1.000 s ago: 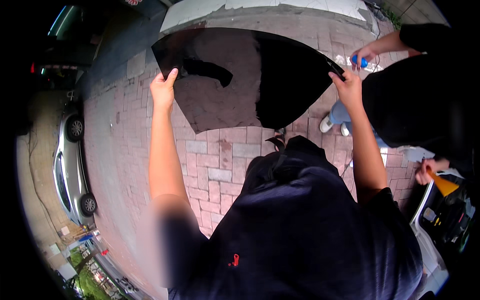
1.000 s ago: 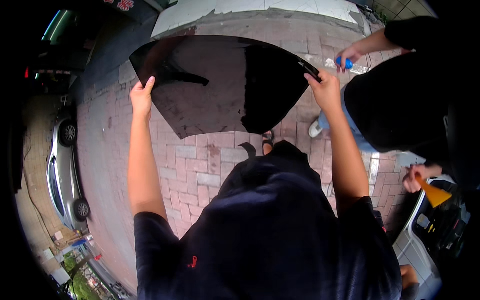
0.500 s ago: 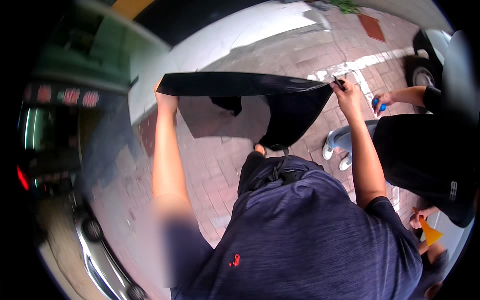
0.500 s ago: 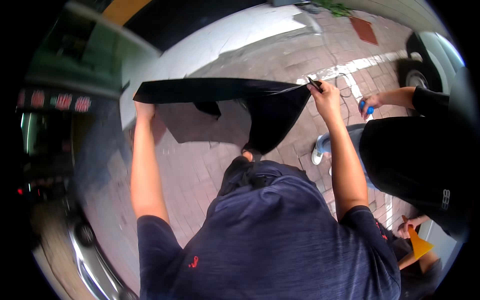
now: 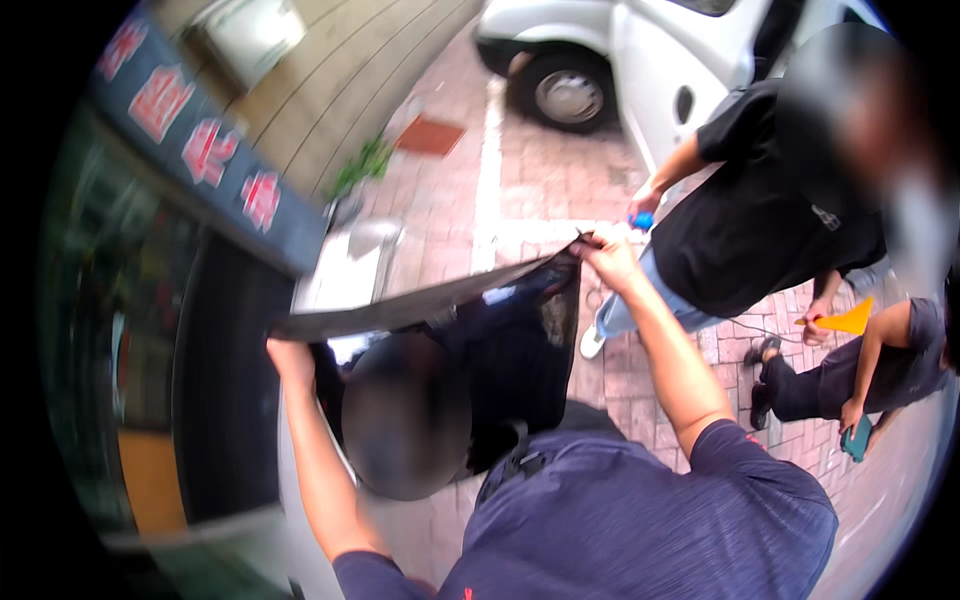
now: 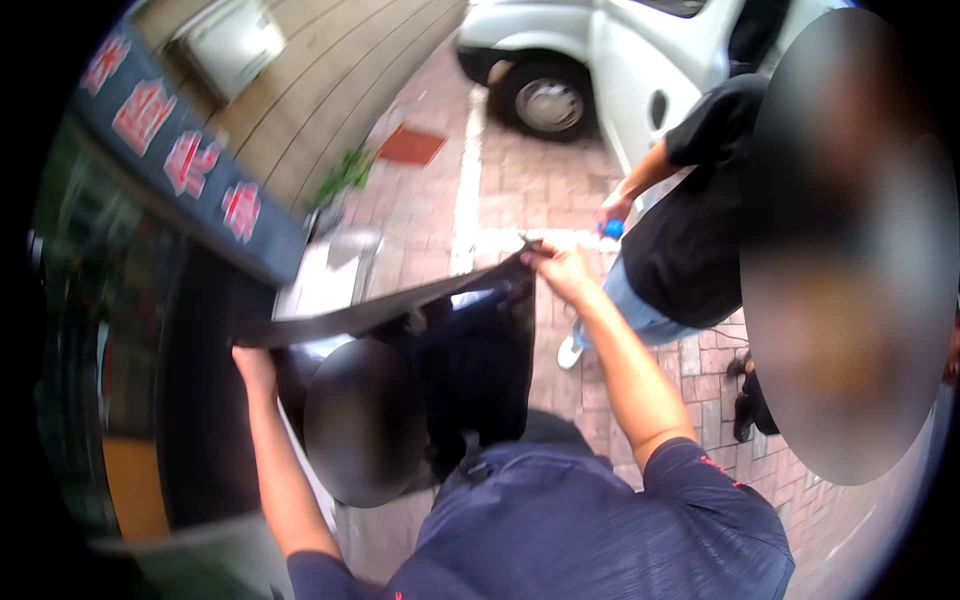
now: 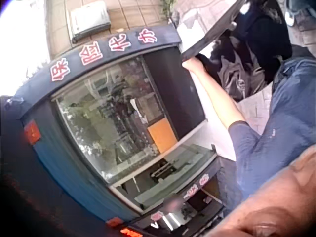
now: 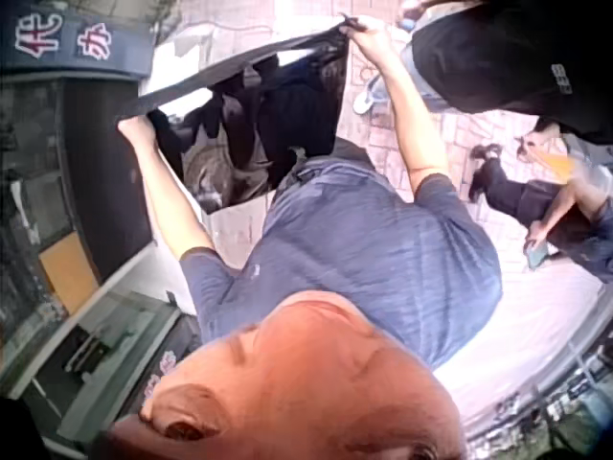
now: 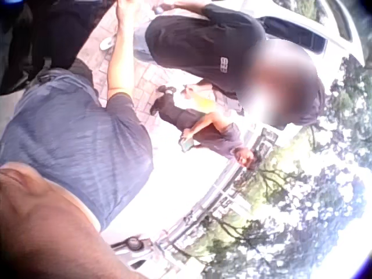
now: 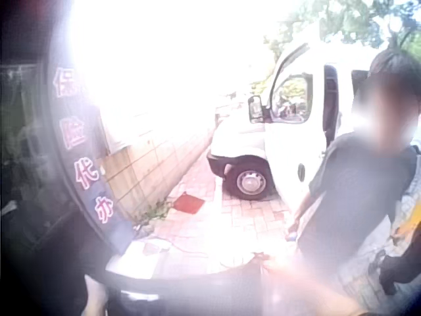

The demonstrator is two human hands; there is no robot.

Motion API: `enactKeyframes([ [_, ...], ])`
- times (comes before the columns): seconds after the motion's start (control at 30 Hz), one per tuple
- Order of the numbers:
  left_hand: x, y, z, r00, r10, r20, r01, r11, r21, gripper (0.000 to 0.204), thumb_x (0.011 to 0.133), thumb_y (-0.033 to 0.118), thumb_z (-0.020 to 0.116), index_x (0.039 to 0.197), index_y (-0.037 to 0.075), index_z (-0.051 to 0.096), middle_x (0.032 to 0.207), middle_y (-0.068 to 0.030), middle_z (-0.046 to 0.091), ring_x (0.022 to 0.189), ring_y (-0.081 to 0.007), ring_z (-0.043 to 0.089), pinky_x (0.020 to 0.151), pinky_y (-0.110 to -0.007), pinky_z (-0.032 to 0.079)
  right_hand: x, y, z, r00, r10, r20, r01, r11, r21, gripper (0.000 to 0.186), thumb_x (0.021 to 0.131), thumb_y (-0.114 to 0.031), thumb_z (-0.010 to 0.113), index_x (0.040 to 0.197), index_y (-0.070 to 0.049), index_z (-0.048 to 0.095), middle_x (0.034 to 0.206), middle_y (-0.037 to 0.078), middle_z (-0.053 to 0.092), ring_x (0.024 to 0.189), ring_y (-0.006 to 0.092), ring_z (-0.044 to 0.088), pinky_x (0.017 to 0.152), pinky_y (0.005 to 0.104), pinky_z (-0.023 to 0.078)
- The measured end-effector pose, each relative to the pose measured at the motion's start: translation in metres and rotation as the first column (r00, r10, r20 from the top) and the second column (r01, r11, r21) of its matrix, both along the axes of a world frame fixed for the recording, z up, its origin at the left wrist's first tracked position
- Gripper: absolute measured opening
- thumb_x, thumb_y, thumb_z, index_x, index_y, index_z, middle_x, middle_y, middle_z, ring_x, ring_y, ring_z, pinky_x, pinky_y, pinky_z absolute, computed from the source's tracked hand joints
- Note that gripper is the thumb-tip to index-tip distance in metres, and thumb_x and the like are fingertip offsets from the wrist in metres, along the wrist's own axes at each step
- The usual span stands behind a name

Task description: The person applies a black tint film to a car window. They position the film on the glass, use a squeegee to smooth it out, and trim the edges with a knife. The person then moves to a workbench to continue trimming and smoothing the film.

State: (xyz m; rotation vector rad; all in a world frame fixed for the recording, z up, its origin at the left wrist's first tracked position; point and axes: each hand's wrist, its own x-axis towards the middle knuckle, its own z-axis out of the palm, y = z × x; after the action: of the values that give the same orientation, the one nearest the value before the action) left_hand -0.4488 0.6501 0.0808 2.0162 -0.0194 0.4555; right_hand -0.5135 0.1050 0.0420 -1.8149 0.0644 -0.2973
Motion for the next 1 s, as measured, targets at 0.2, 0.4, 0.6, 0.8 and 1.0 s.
enactKeyframes([
  [0.2, 0.216, -0.132, 0.039, 0.953, -0.295, 0.065, 0.301, 0.912, -0.278, 0.009, 0.094, 0.006, 0.065, 0.093, -0.002, 0.069, 0.09, -0.0022, 0.071, 0.08, -0.0094, 0.061, 0.076, -0.026, 0.048, 0.089, -0.095, 0.029, 0.93, -0.268, 0.252, 0.285, 0.958, -0.033, 0.015, 0.082, -0.005, 0.074, 0.095, 0.001, 0.07, 0.084, 0.006, 0.062, 0.078, 0.0126, 0.06, 0.07, 0.0277, 0.047],
  [0.4, 0.382, -0.263, 0.086, 0.818, -0.547, 0.175, 0.575, 0.777, -0.258, 0.014, 0.096, 0.01, 0.067, 0.101, -0.002, 0.07, 0.093, 0.0011, 0.07, 0.084, -0.0057, 0.058, 0.08, -0.023, 0.045, 0.151, -0.157, 0.091, 0.747, -0.572, 0.34, 0.63, 0.772, -0.087, 0.016, 0.085, -0.005, 0.07, 0.099, 0.001, 0.068, 0.079, 0.01, 0.065, 0.071, 0.0148, 0.061, 0.069, 0.0292, 0.049],
  [0.6, 0.552, -0.447, 0.092, 0.652, -0.729, 0.209, 0.749, 0.576, -0.328, 0.017, 0.095, 0.009, 0.068, 0.107, -0.002, 0.071, 0.098, -0.0003, 0.071, 0.087, -0.0069, 0.059, 0.081, -0.024, 0.046, 0.208, -0.218, 0.17, 0.451, -0.788, 0.419, 0.892, 0.393, -0.222, 0.016, 0.088, -0.005, 0.067, 0.102, 0.002, 0.068, 0.082, 0.015, 0.071, 0.074, 0.0156, 0.066, 0.069, 0.0313, 0.05],
  [0.8, 0.671, -0.641, 0.129, 0.474, -0.829, 0.297, 0.867, 0.382, -0.318, 0.016, 0.095, 0.009, 0.068, 0.105, -0.003, 0.069, 0.09, 0.0002, 0.069, 0.078, -0.0062, 0.058, 0.072, -0.023, 0.047, 0.278, -0.306, 0.203, 0.224, -0.696, 0.682, 0.958, 0.029, -0.285, 0.011, 0.086, -0.003, 0.066, 0.095, 0.002, 0.063, 0.078, 0.018, 0.067, 0.072, 0.0341, 0.067, 0.065, 0.037, 0.051],
  [1.0, 0.754, -0.833, 0.191, 0.353, -0.879, 0.321, 0.935, 0.32, -0.151, 0.019, 0.093, 0.013, 0.07, 0.103, -0.004, 0.07, 0.087, -0.0036, 0.072, 0.078, -0.0083, 0.061, 0.074, -0.025, 0.048, 0.332, -0.373, 0.273, 0.067, -0.459, 0.886, 0.874, -0.402, -0.274, 0.011, 0.086, -0.008, 0.071, 0.087, -0.003, 0.061, 0.075, 0.018, 0.064, 0.072, 0.0409, 0.064, 0.059, 0.0457, 0.048],
])
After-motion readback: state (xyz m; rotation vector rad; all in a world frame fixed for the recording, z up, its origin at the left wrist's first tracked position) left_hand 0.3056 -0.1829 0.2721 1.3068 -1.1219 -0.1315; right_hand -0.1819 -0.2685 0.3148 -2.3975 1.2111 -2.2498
